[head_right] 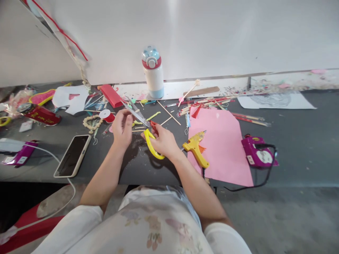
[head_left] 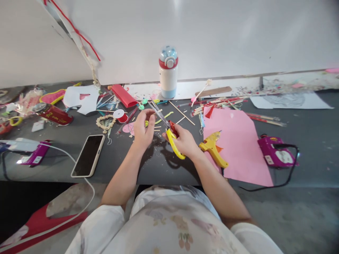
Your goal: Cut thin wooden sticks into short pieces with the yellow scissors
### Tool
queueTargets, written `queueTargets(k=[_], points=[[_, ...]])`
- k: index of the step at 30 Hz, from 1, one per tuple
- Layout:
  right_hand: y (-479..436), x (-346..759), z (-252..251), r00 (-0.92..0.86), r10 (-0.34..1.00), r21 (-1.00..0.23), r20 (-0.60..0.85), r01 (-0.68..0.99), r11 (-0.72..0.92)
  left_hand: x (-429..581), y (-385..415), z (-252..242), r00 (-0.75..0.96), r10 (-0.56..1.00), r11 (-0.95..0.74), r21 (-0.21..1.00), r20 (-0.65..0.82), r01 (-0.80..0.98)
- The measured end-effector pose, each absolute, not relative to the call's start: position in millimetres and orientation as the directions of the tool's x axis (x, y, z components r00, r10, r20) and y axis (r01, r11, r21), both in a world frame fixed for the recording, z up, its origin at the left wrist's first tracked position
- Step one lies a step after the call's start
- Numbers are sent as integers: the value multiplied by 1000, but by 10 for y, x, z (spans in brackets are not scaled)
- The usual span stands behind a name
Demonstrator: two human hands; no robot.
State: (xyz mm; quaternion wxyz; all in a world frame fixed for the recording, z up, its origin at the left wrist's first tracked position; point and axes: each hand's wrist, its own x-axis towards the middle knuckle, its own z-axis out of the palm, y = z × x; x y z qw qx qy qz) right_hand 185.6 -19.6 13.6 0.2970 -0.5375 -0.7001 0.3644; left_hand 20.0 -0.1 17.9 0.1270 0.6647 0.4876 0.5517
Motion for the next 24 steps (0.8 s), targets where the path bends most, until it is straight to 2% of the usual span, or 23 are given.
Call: queueTargets(k=[3,6,9,13,17,24], points=[[-197,1864,137,-214,976,-853,27,505,134,295,-3,78,-87,862,-469,852,499,233],[-192,1878,124,-197,979,-869,45,476,135,404,-39,-34,128,909,-407,912,397,61],[-181,1886,98,-194,978,-891,74,428,153,498,-106,-115,354,876,-338,941,327,-33],[-171,1880,58,-171,982,-926,79,352,136,560,-175,-133,447,855,-301,954,265,11],[-181,1866,41,-159,984,-950,76,288,120,580,-205,-74,469,845,-329,941,257,77],[-224,1826,85,-159,986,-967,39,242,77,620,-231,-57,445,855,-330,942,268,65]])
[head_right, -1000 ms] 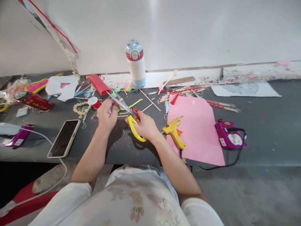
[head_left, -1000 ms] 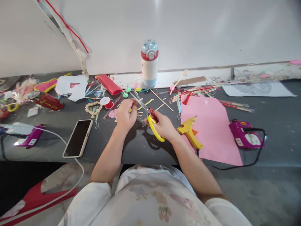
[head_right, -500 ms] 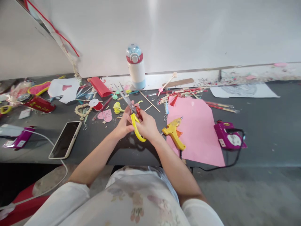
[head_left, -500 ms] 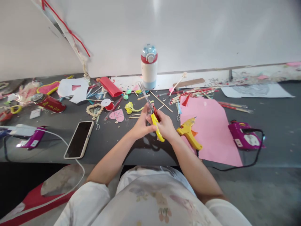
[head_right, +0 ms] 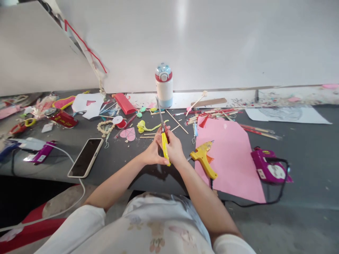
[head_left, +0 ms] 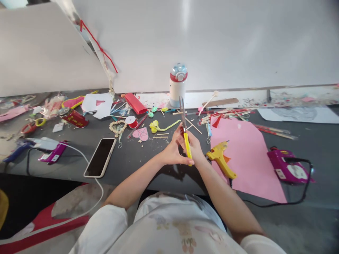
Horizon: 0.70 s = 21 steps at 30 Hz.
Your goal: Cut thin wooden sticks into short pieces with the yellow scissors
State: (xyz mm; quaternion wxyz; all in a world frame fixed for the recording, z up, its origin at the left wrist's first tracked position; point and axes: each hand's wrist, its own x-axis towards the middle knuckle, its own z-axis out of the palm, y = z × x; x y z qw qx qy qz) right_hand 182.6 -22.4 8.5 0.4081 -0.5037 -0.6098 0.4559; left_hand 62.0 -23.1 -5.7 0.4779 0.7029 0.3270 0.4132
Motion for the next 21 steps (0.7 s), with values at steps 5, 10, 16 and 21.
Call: queueTargets(k=[5,10,16,21], points=[[-224,1804,51,-167,985,-966,43,244,84,636,-237,-143,403,873,-334,939,275,80],[-217,1776,10,-163,986,-972,41,222,78,642,-237,-211,365,882,-349,934,299,78],[-191,1756,-54,-172,981,-965,89,231,128,631,-229,-225,356,876,-377,923,326,81],[-168,1758,-74,-171,982,-954,79,271,124,635,-211,-246,335,895,-336,939,294,75]])
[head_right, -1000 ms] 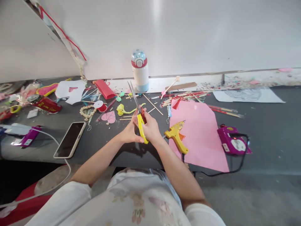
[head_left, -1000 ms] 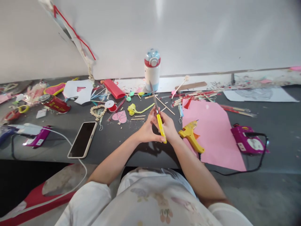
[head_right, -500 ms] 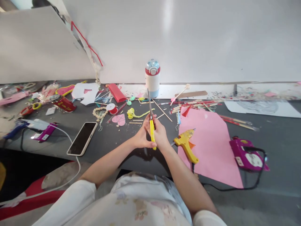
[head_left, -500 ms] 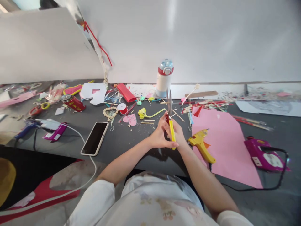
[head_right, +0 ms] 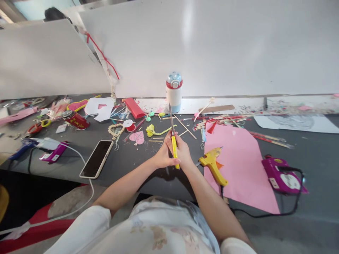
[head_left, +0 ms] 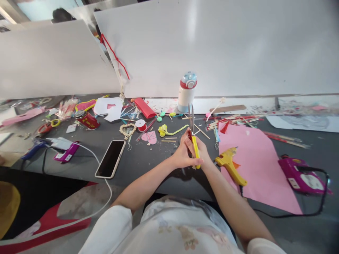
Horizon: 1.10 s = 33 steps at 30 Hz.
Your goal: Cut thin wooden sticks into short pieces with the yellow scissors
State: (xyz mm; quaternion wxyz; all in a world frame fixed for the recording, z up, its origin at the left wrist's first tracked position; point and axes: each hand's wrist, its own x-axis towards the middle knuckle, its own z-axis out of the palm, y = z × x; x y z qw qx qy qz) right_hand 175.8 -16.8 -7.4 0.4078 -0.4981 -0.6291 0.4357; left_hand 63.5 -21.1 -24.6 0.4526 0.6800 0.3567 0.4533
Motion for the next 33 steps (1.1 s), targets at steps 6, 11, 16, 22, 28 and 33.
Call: queueTargets(k=[6,11,16,22,28,33], points=[[-178,1753,-38,-158,985,-942,70,314,117,639,-217,-237,347,904,-293,953,251,74],[-188,1740,-14,-157,985,-936,76,329,125,642,-227,-243,331,906,-300,952,263,66],[-182,1747,-47,-164,983,-939,81,319,131,642,-223,-265,339,902,-308,949,266,73],[-172,1758,-76,-158,985,-932,69,342,120,643,-222,-272,348,893,-335,938,287,87],[-182,1766,-60,-158,986,-939,62,326,111,636,-214,-306,353,888,-345,934,293,93],[-177,1765,-80,-158,985,-938,64,328,113,629,-206,-317,356,893,-329,940,277,94]])
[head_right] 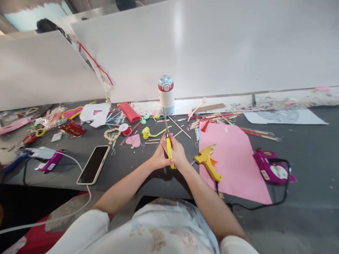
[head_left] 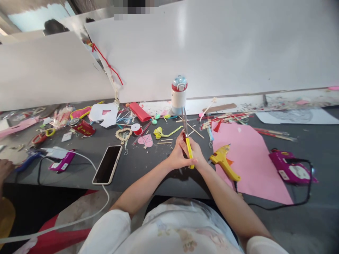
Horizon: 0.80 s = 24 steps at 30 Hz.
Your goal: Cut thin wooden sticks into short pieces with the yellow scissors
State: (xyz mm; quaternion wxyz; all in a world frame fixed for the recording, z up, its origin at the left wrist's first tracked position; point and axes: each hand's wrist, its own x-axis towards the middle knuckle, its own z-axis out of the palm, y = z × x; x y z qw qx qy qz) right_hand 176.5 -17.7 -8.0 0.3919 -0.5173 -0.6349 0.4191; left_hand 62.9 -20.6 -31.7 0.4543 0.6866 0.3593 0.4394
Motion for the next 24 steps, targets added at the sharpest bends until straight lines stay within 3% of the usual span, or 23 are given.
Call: queueTargets(k=[16,24], points=[[-144,1768,-209,-150,984,-963,97,235,131,644,-179,-347,321,883,-399,908,342,129],[-116,1779,-72,-147,989,-903,21,422,82,703,-180,-303,246,922,-325,943,298,74]])
